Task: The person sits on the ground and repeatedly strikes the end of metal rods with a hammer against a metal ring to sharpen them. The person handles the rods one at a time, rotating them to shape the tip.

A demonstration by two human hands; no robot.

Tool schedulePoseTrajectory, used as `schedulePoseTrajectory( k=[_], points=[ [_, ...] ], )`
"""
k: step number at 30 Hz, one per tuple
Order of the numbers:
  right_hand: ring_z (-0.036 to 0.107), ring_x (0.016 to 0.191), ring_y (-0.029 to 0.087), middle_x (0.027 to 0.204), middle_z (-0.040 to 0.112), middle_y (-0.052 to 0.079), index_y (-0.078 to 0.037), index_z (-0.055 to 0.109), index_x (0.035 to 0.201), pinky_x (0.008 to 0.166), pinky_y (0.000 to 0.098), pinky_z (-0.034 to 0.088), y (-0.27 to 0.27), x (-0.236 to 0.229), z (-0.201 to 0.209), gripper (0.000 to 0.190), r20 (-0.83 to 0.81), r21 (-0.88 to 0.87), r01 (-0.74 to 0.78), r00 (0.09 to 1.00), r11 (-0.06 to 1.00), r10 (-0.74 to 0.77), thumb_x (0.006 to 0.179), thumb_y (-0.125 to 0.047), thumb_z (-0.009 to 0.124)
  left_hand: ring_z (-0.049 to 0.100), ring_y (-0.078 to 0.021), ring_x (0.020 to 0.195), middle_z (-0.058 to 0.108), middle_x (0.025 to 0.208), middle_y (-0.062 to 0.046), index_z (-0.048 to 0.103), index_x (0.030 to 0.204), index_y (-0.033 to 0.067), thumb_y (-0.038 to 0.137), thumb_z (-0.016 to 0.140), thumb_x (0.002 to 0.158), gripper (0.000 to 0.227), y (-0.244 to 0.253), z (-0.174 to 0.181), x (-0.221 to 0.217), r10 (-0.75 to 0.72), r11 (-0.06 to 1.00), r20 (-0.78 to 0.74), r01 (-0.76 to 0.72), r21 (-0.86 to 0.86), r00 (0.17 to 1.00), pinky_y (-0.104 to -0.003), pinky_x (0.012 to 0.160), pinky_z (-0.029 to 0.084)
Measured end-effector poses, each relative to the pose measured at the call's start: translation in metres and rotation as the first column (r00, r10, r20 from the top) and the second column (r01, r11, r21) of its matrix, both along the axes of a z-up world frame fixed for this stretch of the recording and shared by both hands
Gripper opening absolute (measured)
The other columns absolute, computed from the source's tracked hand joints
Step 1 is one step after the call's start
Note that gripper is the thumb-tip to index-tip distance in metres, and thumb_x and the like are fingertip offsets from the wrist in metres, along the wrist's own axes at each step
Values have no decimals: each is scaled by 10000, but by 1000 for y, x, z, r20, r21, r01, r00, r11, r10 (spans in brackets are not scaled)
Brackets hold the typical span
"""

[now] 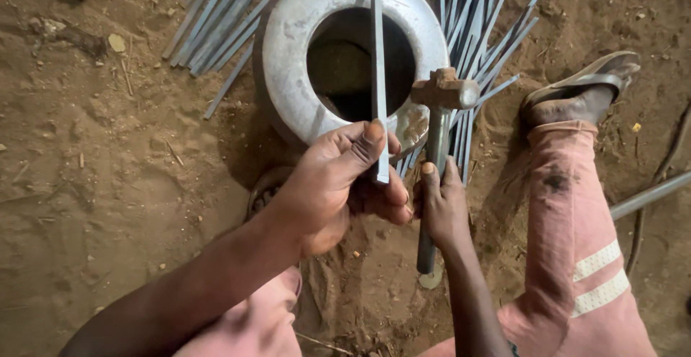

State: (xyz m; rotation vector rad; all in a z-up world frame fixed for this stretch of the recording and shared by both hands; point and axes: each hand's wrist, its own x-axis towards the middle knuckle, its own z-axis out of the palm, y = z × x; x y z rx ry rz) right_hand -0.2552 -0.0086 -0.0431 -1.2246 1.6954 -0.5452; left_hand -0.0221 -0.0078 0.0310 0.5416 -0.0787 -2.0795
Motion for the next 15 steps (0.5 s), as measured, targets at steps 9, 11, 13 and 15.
schedulePoseTrajectory(
  k=[9,11,13,15],
  points=[
    [581,745,121,844,618,29,-33,551,1128,613,310,508,1,-10,-14,272,-30,-224,-152,988,963,149,1139,-298,489,760,-310,731,735,841,-196,560,1116,-18,350,522,1088,371,5,22,-2,14,1000,-142,-16,-12,990,-441,720,656],
    [565,747,124,844,608,35,-29,555,1156,619,311,496,1,-11,-15,269,-32,-240,-164,986,957,161,1140,-291,495,756,-306,742,731,860,-198,560,1119,-35,349,537,1105,385,5,20,-4,40,998,-169,-46,-35,985,-441,723,658],
    [558,706,122,808,596,33,-36,551,1151,590,305,486,-1,-10,-13,265,-37,-183,-133,991,974,129,1128,-292,490,752,-296,731,729,855,-197,565,1106,-35,339,557,1107,374,4,14,-5,41,997,-163,-50,-52,986,-437,710,659],
    [560,623,115,736,581,23,-53,537,1114,524,293,475,-1,-7,-9,256,-50,-44,-63,997,997,60,1105,-301,473,749,-281,698,728,826,-193,575,1078,-20,320,583,1093,340,8,2,-4,26,998,-121,-32,-54,992,-430,682,660]
  ],
)
